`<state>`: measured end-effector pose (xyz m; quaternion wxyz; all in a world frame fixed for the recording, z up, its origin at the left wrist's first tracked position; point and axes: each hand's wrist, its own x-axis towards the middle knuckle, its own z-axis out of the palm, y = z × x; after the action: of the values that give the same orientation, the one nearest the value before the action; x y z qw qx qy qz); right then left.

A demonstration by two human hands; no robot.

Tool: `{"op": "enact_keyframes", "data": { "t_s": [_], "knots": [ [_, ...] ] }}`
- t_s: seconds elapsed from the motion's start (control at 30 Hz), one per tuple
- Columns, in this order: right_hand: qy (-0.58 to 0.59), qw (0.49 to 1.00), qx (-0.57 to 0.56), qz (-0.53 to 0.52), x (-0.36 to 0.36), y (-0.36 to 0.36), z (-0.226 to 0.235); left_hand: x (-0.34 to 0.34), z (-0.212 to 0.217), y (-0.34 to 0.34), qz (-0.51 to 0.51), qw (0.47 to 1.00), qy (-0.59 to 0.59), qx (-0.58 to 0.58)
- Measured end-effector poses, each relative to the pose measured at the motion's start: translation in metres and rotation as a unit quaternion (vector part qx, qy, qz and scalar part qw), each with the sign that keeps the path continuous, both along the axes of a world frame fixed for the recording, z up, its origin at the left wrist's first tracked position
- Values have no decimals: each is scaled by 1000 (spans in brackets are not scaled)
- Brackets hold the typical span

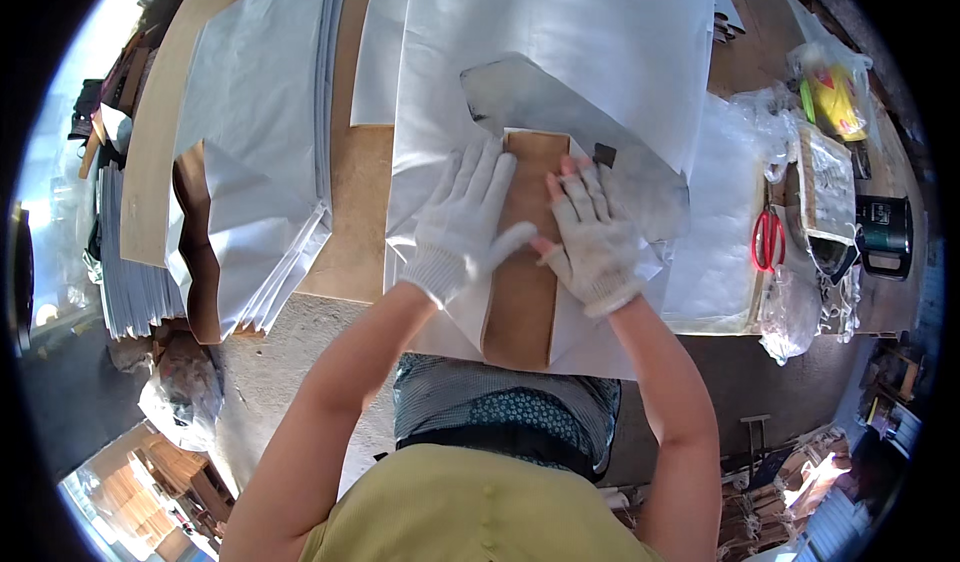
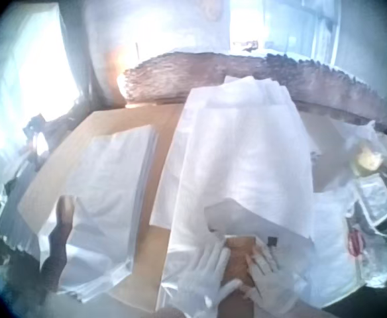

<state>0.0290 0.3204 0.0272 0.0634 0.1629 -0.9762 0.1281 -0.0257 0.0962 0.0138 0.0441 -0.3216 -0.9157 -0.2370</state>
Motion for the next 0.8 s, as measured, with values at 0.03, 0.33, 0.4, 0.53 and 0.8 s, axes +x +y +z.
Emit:
{"op": "enact_keyframes", "data": {
  "t_s": [0.03,0.33,0.4,0.53,0.8],
  "knots": [
    [24,1000,-6,3,-9,4,-1,-6,-1,3,-3,1000,13,4],
    [-140,863,-148,-463,15,113,5,36,11,-53,26,999,-8,-42],
    [-185,863,-152,-444,29,130,14,36,7,-56,24,999,8,-40],
    [24,811,-387,-439,72,187,4,45,3,-66,29,998,27,-45],
    [-281,816,-346,-369,86,149,44,53,17,-83,101,992,-58,53]
  ]
}}
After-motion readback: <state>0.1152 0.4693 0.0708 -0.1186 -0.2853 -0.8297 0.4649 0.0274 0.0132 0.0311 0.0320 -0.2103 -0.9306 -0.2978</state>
